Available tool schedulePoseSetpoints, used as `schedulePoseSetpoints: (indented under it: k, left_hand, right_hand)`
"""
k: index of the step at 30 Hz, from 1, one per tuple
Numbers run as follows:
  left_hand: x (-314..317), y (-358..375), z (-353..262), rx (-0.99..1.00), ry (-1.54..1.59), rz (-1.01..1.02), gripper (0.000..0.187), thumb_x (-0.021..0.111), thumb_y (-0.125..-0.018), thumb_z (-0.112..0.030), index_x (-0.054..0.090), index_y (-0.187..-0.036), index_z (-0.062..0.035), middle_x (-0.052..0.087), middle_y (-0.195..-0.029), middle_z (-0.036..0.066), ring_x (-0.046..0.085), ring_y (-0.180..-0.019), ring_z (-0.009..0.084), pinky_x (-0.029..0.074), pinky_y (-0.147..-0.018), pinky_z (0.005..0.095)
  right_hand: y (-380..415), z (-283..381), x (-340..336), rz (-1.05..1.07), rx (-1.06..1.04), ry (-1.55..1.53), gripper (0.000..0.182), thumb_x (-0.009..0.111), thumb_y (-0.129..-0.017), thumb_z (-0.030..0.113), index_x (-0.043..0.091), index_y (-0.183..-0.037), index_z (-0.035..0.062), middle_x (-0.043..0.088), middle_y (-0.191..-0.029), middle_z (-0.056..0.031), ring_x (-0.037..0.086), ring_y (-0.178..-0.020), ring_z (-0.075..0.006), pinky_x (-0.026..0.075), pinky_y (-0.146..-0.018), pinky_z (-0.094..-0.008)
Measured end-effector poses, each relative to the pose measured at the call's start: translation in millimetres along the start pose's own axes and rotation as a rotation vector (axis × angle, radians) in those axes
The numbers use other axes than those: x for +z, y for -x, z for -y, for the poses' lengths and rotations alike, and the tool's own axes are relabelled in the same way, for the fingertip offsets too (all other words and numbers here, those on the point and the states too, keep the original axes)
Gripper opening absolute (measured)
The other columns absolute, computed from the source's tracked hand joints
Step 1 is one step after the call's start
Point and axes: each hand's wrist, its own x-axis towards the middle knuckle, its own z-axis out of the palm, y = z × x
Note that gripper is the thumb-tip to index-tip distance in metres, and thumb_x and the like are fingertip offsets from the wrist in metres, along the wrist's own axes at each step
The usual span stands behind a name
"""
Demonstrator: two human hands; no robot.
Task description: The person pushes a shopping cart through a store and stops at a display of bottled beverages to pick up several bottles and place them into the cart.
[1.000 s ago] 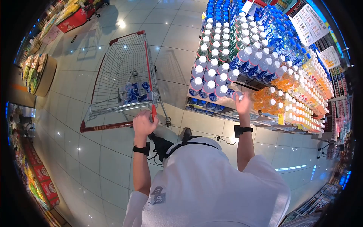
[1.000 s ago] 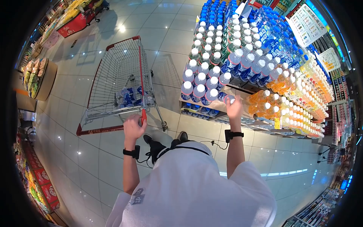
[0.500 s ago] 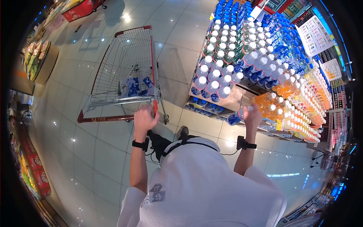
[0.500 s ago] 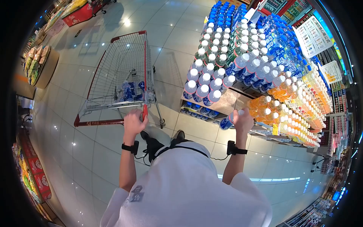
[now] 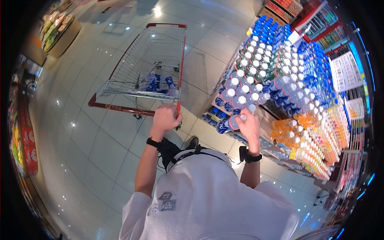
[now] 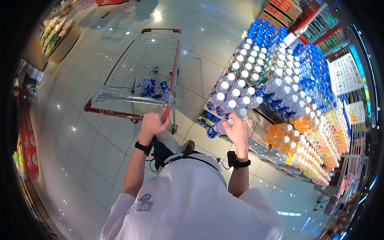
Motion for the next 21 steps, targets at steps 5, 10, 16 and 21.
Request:
schedulePoseSetpoints:
  k: [5,10,16,21]
  left_hand:
    - [5,3,2,0.008,0.018,-0.039,0.026,0.073,-0.081,-0.029,0.07,-0.08,-0.003,0.069,-0.078,0.017,0.07,-0.079,0.0394,0.057,-0.074,0.0503]
    - [8,3,5,0.018,-0.004,0.005,0.032,0.072,-0.082,-0.034,0.068,-0.078,-0.0022,0.071,-0.081,0.018,0.07,-0.081,0.0394,0.058,-0.077,0.0505]
    - [6,3,5,0.006,0.004,0.031,0.036,0.07,-0.081,-0.038,0.068,-0.078,-0.0013,0.07,-0.08,0.017,0.07,-0.084,0.0387,0.058,-0.079,0.0494]
    - [5,2,4,-0.015,-0.012,0.061,0.036,0.071,-0.08,-0.037,0.07,-0.08,-0.001,0.07,-0.08,0.017,0.071,-0.083,0.0383,0.059,-0.081,0.0495]
  right_hand:
    - [-34,58,9,-0.012,-0.212,-0.13,0.03,0.079,-0.093,0.032,0.065,-0.105,0.0089,0.07,-0.075,-0.0231,0.071,-0.077,-0.0495,0.051,-0.065,-0.0549]
    - [-67,127,14,-0.061,-0.31,-0.214,0.029,0.08,-0.095,0.031,0.064,-0.105,0.009,0.07,-0.076,-0.0231,0.07,-0.076,-0.0496,0.052,-0.064,-0.0538]
    - [-97,191,66,-0.225,-0.56,-0.354,0.03,0.082,-0.094,0.028,0.065,-0.109,0.0086,0.074,-0.087,-0.0219,0.073,-0.084,-0.0485,0.056,-0.07,-0.0538]
    - [-94,201,125,0.017,-0.621,-0.222,0.033,0.082,-0.091,0.031,0.065,-0.11,0.0106,0.076,-0.092,-0.0219,0.073,-0.088,-0.0494,0.057,-0.071,-0.0572]
